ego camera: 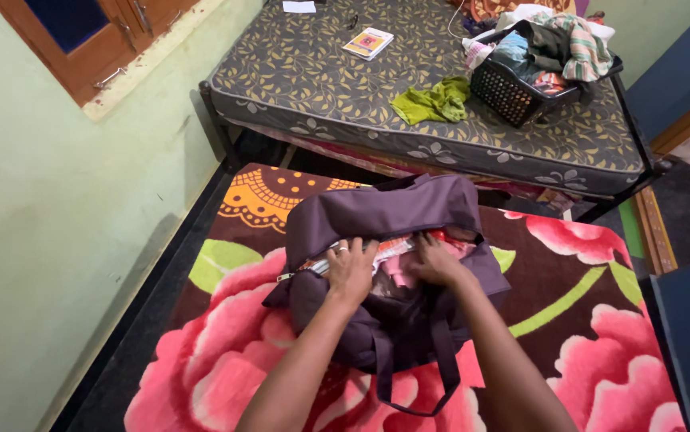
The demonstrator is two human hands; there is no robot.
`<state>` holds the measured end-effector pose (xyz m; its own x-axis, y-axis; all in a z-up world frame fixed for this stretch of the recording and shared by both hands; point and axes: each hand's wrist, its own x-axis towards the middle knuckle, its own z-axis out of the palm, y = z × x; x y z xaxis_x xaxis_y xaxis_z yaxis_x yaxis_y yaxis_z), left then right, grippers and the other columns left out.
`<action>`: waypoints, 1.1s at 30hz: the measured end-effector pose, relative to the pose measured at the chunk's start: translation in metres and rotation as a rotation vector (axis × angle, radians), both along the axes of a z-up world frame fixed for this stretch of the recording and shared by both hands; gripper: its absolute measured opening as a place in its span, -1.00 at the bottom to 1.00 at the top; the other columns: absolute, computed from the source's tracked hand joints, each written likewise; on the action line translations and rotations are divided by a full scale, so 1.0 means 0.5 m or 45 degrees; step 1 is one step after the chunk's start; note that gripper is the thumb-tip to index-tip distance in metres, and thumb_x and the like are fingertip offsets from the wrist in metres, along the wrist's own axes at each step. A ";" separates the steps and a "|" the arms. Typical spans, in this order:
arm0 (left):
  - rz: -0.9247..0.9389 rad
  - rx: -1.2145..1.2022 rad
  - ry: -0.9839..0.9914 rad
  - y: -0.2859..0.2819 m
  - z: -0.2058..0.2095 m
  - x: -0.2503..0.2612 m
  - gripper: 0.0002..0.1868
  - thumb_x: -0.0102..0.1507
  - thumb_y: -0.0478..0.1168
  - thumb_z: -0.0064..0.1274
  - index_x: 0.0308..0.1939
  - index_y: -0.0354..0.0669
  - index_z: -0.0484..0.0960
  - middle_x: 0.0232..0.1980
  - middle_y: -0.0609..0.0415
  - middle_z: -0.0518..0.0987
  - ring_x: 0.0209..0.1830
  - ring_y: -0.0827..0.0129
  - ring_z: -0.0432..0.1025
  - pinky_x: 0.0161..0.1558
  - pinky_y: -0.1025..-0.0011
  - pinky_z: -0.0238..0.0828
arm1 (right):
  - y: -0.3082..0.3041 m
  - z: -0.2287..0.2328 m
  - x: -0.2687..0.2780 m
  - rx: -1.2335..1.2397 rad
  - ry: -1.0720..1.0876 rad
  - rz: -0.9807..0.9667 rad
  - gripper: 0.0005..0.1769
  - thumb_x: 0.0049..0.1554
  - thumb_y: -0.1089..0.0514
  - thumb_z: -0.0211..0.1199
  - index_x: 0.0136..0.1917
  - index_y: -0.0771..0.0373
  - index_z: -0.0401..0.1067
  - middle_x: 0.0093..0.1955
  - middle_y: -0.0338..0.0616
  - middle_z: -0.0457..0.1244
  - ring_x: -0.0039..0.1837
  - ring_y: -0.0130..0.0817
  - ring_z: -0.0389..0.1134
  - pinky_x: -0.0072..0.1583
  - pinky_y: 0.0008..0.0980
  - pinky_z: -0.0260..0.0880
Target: The person packs a purple duffel bag on a bed, placing items inside, zipping compartments, and adjusting the bag's straps. The person handles small items and organizes them within the bag before closing it.
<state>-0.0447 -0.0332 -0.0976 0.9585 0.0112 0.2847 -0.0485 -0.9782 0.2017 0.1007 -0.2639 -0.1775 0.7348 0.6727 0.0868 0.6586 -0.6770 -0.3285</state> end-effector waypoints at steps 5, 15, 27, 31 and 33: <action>-0.040 0.020 0.010 0.028 0.012 0.006 -0.55 0.20 -0.24 -0.01 0.17 0.24 0.59 0.03 0.03 0.49 0.11 -0.01 0.36 0.04 -0.06 0.26 | 0.031 0.058 -0.076 -0.608 0.125 -0.315 0.20 -0.06 -0.22 0.42 0.60 0.19 -0.17 0.66 0.12 -0.15 0.59 0.23 -0.08 0.43 0.19 0.06; -0.011 0.081 0.354 0.054 0.033 -0.019 -0.53 0.29 -0.17 -0.07 0.28 0.39 0.53 0.14 0.09 0.48 0.24 0.04 0.33 0.02 -0.09 0.31 | 0.019 0.108 -0.137 -0.375 0.023 -0.591 -0.19 0.13 0.00 0.14 0.61 -0.05 -0.01 0.63 -0.23 0.00 0.50 0.09 0.16 0.20 0.40 0.32; -0.006 0.293 0.628 0.030 0.023 -0.056 -0.41 0.34 -0.02 -0.05 0.48 0.29 0.32 0.28 0.11 0.42 0.35 0.07 0.25 0.15 -0.06 0.29 | -0.018 0.130 -0.183 -0.659 0.264 -0.654 -0.20 0.26 -0.12 0.02 0.66 -0.47 -0.22 0.70 -0.16 -0.10 0.51 0.12 0.18 0.35 0.40 0.19; 0.004 0.209 0.587 0.041 0.047 -0.043 -0.50 0.39 -0.04 -0.12 0.44 0.30 0.40 0.27 0.04 0.44 0.33 0.03 0.28 0.19 -0.08 0.27 | -0.017 0.124 -0.171 -0.522 0.205 -0.611 -0.16 0.21 -0.08 0.11 0.67 -0.36 -0.15 0.64 -0.09 -0.02 0.48 0.20 0.18 0.34 0.39 0.16; 0.005 0.191 0.547 0.034 0.064 -0.034 -0.52 0.31 -0.09 -0.05 0.34 0.14 0.46 0.25 0.04 0.45 0.31 0.03 0.29 0.15 -0.11 0.27 | -0.023 0.149 -0.152 -0.471 0.335 -0.562 -0.11 0.13 -0.11 0.22 0.64 -0.31 -0.09 0.61 -0.10 -0.01 0.48 0.23 0.14 0.33 0.36 0.16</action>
<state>-0.0615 -0.0163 -0.0655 0.9901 0.0037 -0.1404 0.0121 -0.9982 0.0589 0.0248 -0.2756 -0.1032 0.9149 0.2527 -0.3149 0.2206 -0.9661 -0.1342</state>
